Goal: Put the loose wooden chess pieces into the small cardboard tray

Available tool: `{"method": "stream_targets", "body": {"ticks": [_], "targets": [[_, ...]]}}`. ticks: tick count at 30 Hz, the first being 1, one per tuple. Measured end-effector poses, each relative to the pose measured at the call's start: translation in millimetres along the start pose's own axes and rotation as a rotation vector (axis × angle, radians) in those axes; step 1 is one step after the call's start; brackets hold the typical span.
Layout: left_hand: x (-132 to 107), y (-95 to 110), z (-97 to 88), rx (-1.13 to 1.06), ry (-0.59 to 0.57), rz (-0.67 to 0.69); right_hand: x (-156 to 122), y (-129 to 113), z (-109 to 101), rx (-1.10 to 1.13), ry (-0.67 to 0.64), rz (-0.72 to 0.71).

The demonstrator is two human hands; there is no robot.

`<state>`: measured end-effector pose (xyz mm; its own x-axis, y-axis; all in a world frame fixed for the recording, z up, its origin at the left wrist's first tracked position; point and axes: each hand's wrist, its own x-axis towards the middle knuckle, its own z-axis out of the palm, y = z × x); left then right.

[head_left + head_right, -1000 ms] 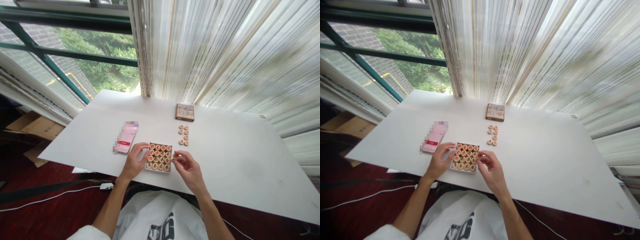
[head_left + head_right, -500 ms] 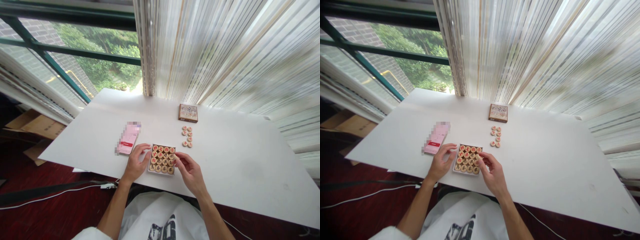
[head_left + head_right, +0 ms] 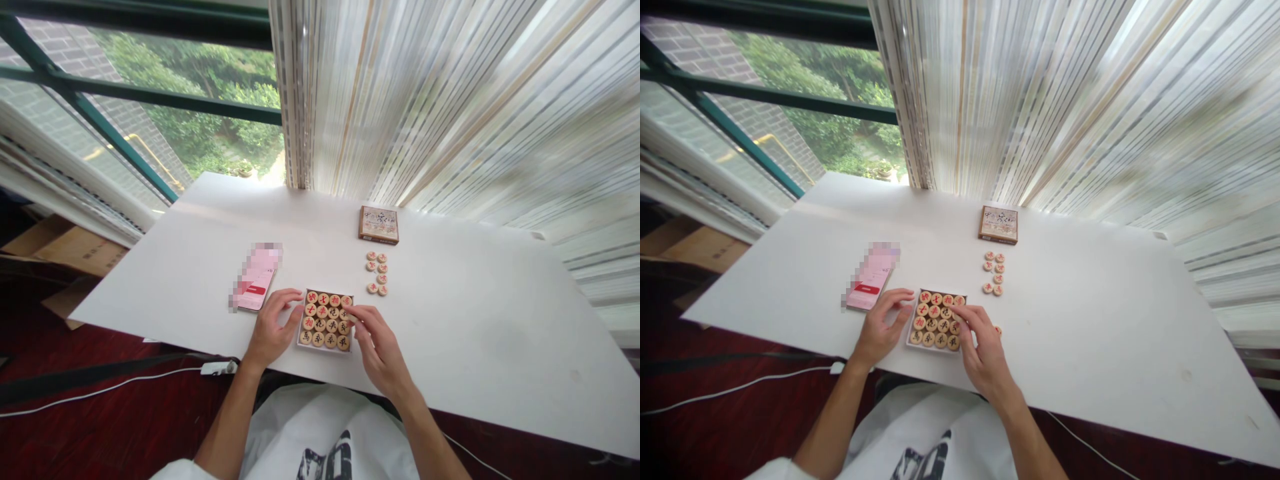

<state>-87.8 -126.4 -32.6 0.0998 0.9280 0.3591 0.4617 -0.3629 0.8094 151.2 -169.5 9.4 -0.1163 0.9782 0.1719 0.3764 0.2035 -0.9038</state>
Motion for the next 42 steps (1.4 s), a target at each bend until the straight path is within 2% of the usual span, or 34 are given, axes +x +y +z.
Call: {"method": "stream_targets", "body": {"ticks": [8, 19, 29, 42], "targets": [[0.3, -1.2, -0.8, -0.027, -0.007, -0.01, 1.4, 8.2, 6.9, -0.109, 0.015, 0.015], [0.9, -1.3, -3.4, -0.045, -0.007, -0.038, 5.4, 8.9, 17.5, -0.443, -0.014, -0.166], [2.1, 0.2, -5.2, -0.04, -0.008, -0.048, 8.3, 11.5, 25.0, -0.48, -0.001, -0.179], [1.6, -1.0, -3.6, -0.027, -0.01, -0.037, -0.6, 14.7, 28.7, -0.524, 0.085, -0.189]]}}
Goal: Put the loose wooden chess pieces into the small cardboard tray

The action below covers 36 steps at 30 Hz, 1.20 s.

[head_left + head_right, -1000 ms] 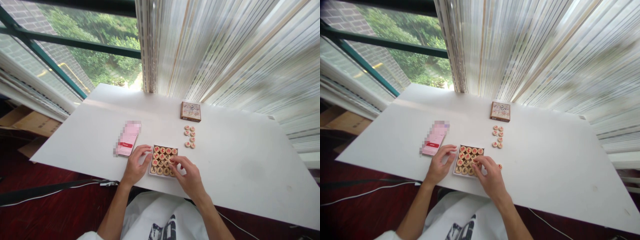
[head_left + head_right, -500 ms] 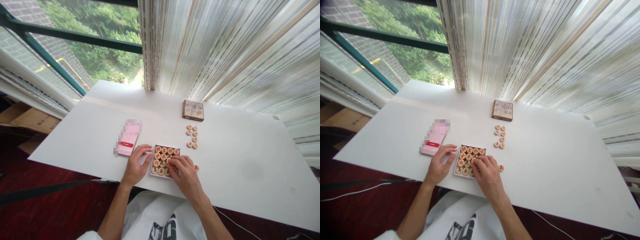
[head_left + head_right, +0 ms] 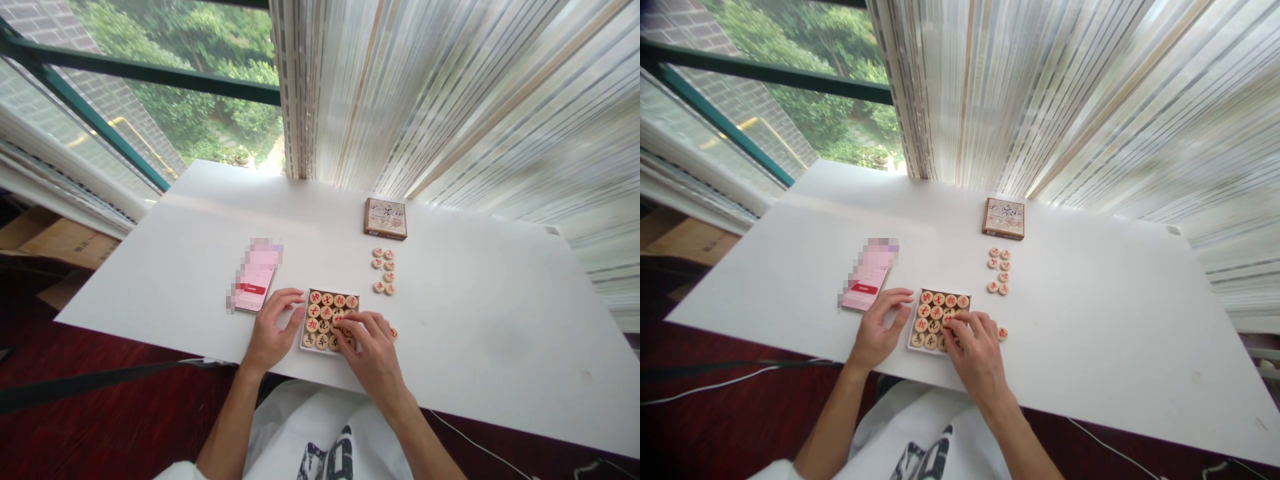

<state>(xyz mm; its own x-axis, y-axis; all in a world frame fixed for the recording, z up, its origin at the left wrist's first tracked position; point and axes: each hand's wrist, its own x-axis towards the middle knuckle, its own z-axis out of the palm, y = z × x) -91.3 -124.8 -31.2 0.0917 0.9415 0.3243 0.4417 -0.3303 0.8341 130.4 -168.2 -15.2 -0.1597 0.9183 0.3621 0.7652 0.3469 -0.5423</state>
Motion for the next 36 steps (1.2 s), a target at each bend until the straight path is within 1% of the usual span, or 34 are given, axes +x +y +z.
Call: {"method": "stream_targets", "body": {"ticks": [23, 29, 36], "targets": [[0.4, 1.6, 3.5, 0.038, -0.032, 0.019, 0.2, -2.8, 4.1, -0.037, 0.092, 0.021], [0.8, 2.0, 4.4, 0.025, -0.056, 0.006, 0.4, -2.2, 6.7, -0.052, 0.093, 0.03], [1.0, 2.8, 4.0, 0.024, -0.057, 0.005, 1.7, -3.4, 9.9, -0.081, 0.109, 0.039]]}}
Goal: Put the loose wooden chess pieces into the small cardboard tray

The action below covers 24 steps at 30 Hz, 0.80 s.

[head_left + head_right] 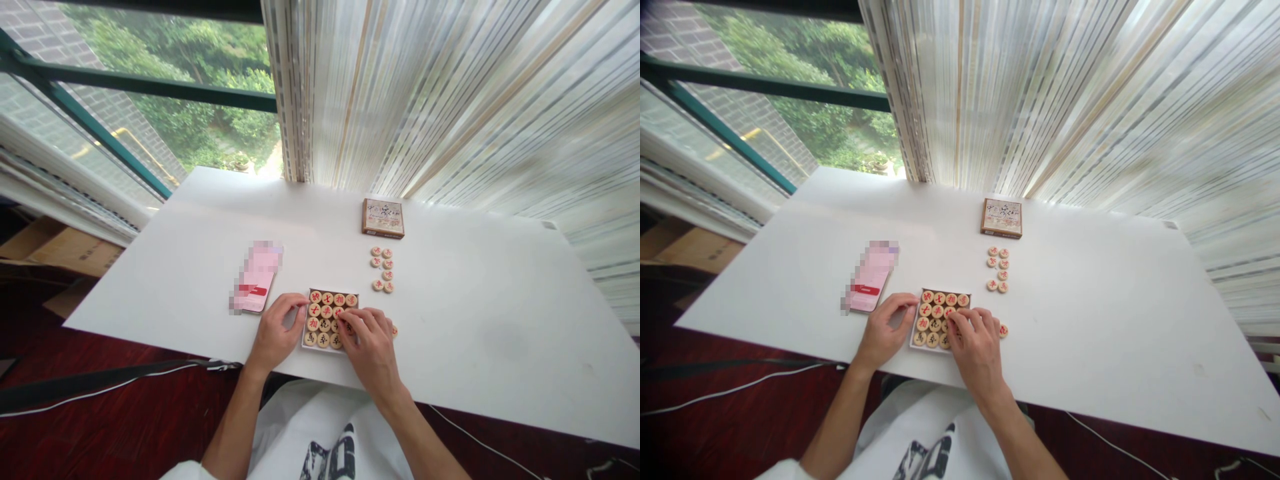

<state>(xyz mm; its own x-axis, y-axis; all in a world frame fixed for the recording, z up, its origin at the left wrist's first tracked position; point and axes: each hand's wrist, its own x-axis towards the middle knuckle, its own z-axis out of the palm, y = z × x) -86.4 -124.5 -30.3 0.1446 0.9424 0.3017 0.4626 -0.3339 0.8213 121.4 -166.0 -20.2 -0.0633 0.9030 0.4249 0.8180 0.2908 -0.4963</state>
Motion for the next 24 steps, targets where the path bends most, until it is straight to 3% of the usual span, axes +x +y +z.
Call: {"method": "stream_targets", "body": {"ticks": [19, 24], "targets": [[0.1, -0.6, 0.3, -0.007, 0.0, 0.007, -3.5, -6.3, -6.5, 0.018, -0.05, -0.011], [0.2, 0.5, 0.4, -0.002, 0.001, 0.017, -9.8, 16.1, -20.8, 0.029, 0.053, 0.018]]}}
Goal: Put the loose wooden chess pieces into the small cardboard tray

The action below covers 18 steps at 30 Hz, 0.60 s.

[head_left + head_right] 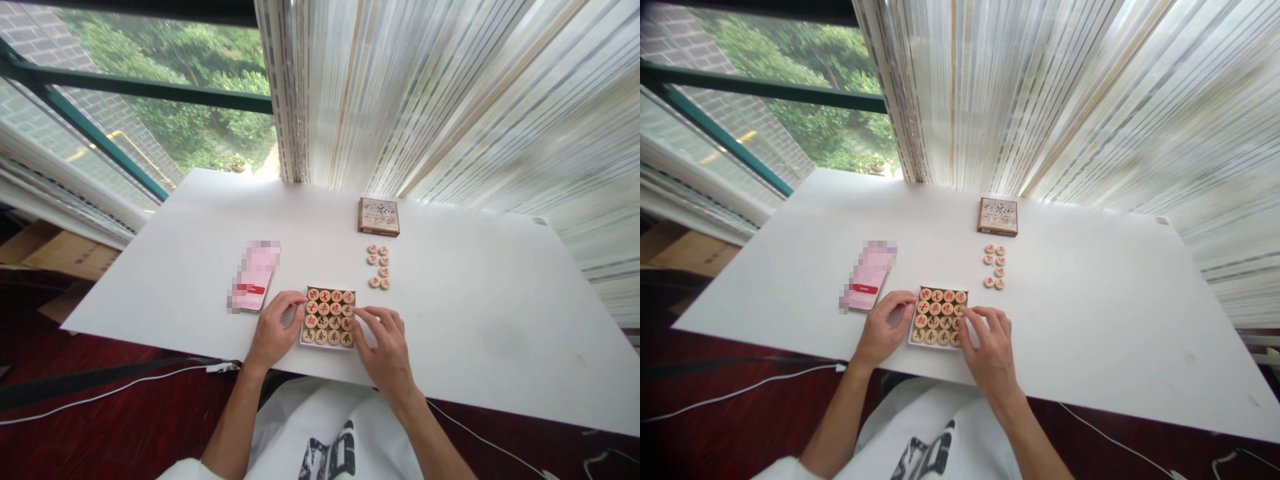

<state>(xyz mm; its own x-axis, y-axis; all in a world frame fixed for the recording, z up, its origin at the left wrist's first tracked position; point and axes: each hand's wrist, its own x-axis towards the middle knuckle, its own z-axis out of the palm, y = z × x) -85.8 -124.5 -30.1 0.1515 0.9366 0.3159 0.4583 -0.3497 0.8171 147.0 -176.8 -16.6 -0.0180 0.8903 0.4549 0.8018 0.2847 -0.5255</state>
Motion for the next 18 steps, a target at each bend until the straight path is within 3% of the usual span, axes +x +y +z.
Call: {"method": "stream_targets", "body": {"ticks": [4, 8, 12, 18], "targets": [[-0.3, -0.3, 1.9, 0.012, 0.011, -0.007, -11.3, 37.0, -22.2, -0.04, 0.052, 0.095], [0.6, 2.0, 2.9, 0.053, -0.052, -0.063, -27.0, 64.8, -36.2, -0.083, -0.04, 0.141], [2.1, 6.5, 4.8, 0.126, -0.142, -0.09, -34.8, 73.8, -37.9, -0.083, -0.07, 0.114], [3.9, 10.1, 12.6, 0.27, -0.151, -0.04, -33.5, 76.2, -36.2, -0.053, -0.046, 0.096]]}}
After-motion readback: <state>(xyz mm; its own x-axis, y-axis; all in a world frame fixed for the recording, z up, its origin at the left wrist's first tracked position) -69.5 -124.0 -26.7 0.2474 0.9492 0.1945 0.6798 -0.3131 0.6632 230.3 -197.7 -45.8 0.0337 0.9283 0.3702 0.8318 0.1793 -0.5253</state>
